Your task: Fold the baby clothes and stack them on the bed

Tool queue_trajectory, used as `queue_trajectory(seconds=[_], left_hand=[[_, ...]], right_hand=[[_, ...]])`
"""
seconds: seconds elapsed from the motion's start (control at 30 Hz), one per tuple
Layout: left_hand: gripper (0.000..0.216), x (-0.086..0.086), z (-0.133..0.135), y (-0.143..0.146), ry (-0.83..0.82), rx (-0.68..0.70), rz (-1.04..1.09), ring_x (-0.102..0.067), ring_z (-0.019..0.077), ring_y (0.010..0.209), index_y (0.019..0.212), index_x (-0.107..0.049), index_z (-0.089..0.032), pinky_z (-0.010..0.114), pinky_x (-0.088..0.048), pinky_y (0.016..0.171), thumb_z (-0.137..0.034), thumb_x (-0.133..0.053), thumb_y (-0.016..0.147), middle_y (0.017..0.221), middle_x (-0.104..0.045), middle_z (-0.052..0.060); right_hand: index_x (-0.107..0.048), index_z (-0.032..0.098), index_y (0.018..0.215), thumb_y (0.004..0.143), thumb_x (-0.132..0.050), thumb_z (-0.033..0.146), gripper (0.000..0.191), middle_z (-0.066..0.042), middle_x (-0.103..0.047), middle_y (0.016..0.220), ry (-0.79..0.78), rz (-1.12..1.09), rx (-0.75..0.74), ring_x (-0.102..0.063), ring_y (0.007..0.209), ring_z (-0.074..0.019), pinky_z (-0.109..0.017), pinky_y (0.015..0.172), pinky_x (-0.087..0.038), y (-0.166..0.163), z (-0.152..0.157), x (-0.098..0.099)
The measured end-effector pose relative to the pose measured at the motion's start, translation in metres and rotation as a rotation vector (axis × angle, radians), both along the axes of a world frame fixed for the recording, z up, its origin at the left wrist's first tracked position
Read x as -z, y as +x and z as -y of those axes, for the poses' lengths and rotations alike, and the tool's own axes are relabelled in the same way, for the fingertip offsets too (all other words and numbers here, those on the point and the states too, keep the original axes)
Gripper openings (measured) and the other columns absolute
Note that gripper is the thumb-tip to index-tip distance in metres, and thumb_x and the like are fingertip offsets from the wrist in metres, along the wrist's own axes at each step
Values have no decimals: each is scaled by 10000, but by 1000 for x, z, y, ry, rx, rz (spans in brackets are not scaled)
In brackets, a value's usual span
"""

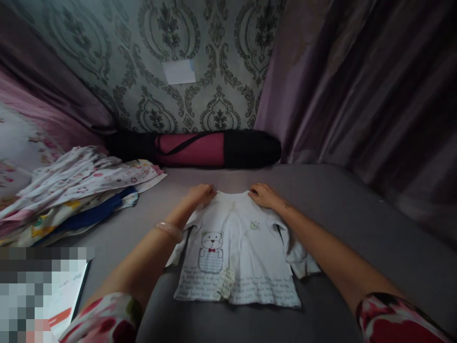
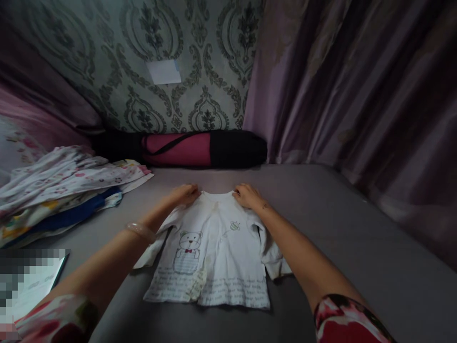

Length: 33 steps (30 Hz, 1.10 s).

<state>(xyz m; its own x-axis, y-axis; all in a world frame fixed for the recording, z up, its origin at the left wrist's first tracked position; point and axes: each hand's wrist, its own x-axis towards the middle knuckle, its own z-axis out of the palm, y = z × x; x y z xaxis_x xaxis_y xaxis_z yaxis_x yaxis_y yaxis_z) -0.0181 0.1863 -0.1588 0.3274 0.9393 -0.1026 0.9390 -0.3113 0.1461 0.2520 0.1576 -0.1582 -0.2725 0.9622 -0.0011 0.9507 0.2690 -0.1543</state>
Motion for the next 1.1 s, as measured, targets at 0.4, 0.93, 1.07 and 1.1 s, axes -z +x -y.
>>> queue_trajectory(seconds=[0.4, 0.93, 1.07, 1.1], left_hand=[[277, 31, 15, 16, 261, -90, 97, -597, 237, 980, 1028, -540, -150, 316, -433, 813, -340, -351, 960, 1028, -635, 151], [337, 2, 29, 38, 389, -51, -10, -532, 297, 1083, 1155, -505, -122, 390, -393, 884, -317, -317, 955, 1145, -573, 181], [287, -1, 40, 81, 290, 218, 159, -554, 243, 1068, 1140, -549, -148, 347, -412, 918, -195, -380, 913, 1116, -611, 140], [280, 2, 43, 93, 257, 279, 209, -564, 235, 1055, 1119, -567, -152, 345, -418, 924, -176, -391, 903, 1101, -623, 133]], right_hand=[[-561, 157, 1045, 986, -343, 342, 291, -125, -612, 1081, 198, -76, 127, -555, 997, -229, -294, 807, -396, -24, 5, 27], [-633, 122, 821, 949, -379, 283, 327, -66, -674, 737, -41, -280, 270, -608, 667, -139, -223, 621, -440, 81, 53, -21], [-583, 159, 668, 907, -446, 471, 416, -23, -584, 541, -348, -294, 491, -533, 445, -113, -226, 484, -414, 117, 127, -12], [-578, 169, 652, 878, -482, 512, 422, -19, -575, 530, -386, -258, 504, -528, 440, -115, -226, 472, -400, 118, 142, -11]])
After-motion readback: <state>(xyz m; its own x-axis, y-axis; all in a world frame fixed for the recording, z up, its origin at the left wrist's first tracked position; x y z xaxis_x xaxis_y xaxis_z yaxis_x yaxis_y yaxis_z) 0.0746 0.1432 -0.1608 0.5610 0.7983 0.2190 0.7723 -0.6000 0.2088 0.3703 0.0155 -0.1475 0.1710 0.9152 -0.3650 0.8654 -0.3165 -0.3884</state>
